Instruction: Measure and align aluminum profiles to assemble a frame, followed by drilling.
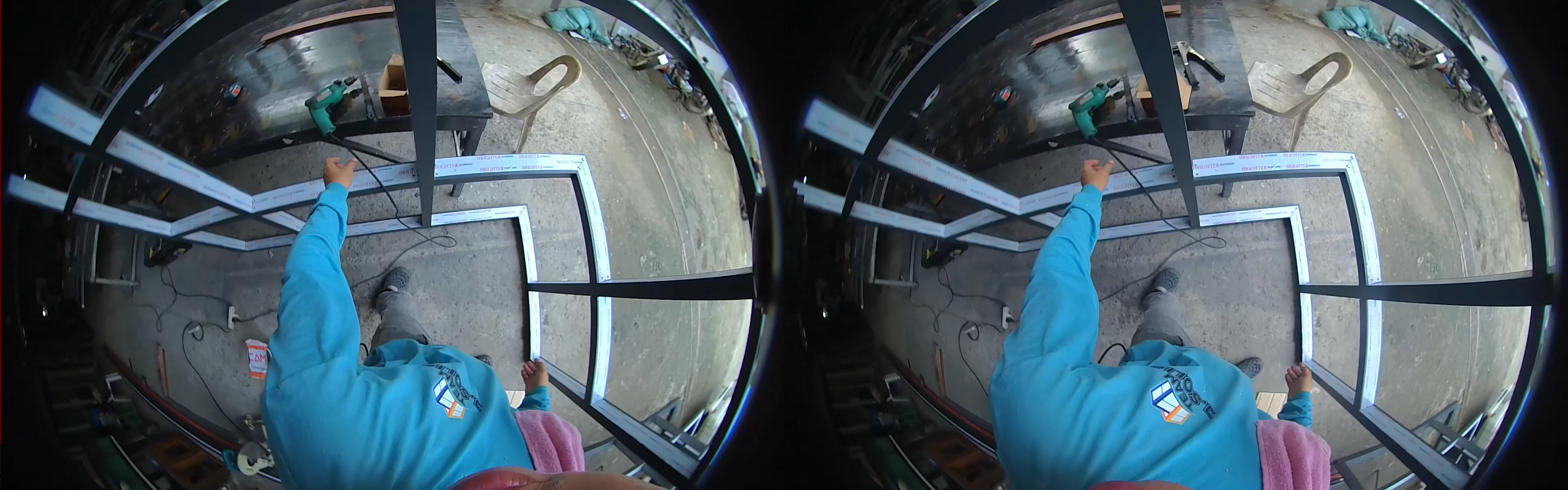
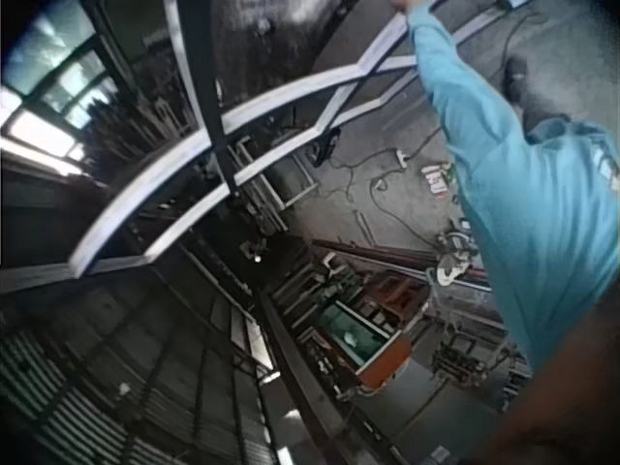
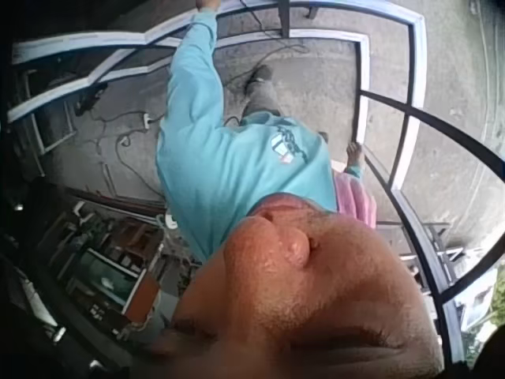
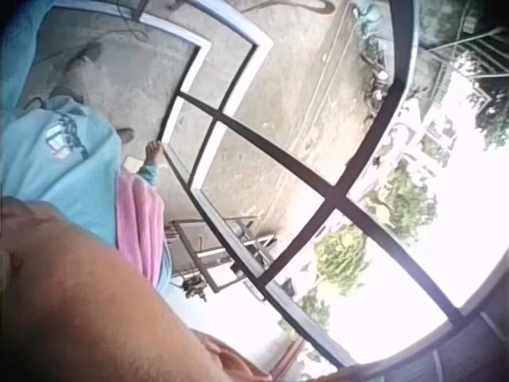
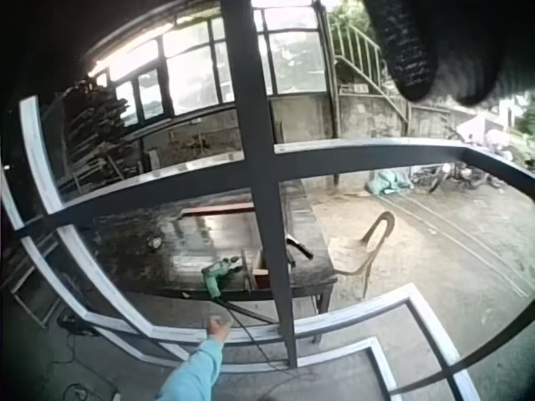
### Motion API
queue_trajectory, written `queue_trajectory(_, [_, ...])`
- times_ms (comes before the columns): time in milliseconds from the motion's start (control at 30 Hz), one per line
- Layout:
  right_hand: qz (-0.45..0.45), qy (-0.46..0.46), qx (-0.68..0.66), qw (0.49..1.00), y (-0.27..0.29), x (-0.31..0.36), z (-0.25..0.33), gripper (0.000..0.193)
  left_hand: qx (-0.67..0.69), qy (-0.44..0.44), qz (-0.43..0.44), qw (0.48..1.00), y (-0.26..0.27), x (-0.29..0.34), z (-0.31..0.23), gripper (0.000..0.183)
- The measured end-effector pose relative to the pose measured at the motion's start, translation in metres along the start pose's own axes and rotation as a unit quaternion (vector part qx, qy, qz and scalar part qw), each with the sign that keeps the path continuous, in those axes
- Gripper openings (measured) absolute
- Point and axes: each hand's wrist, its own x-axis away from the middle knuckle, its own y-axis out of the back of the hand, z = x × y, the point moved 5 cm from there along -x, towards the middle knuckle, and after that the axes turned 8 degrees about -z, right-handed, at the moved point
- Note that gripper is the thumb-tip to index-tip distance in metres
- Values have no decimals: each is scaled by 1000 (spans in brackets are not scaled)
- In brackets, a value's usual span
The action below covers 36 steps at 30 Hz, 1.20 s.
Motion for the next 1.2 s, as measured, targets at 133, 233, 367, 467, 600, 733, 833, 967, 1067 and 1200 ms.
queue_trajectory(133, [-63, 30, 70, 995, -27, 94, -21, 30, -55, 79, -21, 995, -43, -134, -15, 83])
queue_trajectory(233, [-44, 14, 188, 981, -48, 141, -55, 25, -26, 158, -129, 979, -48, -208, 16, 91])
queue_trajectory(367, [-101, 9, 250, 963, -69, 203, -78, 30, 24, 295, 36, 955, -63, -235, 34, 65])
queue_trajectory(467, [-99, 12, 288, 952, -96, 213, -93, 35, 184, 258, 220, 923, -85, -268, 40, 52])
queue_trajectory(600, [-44, 115, 455, 882, -153, 205, -75, 40, 253, 319, 214, 888, -68, -256, 34, 36])
queue_trajectory(733, [28, 212, 381, 900, -236, 215, -43, 39, 450, 340, 101, 820, -23, -210, 45, 30])
queue_trajectory(833, [132, 280, 309, 899, -292, 243, -34, 40, 465, 218, 159, 843, 49, -85, 44, 26])
queue_trajectory(967, [318, 340, 240, 852, -357, 306, -13, 40, 337, 109, 221, 909, 144, 83, 38, 24])
queue_trajectory(1067, [447, 302, 245, 806, -386, 323, -15, 68, 256, 46, 329, 908, 157, 194, 5, 50])
queue_trajectory(1200, [349, 190, 150, 905, -326, 333, 4, 99, 210, -109, 476, 847, 108, 324, -17, 63])
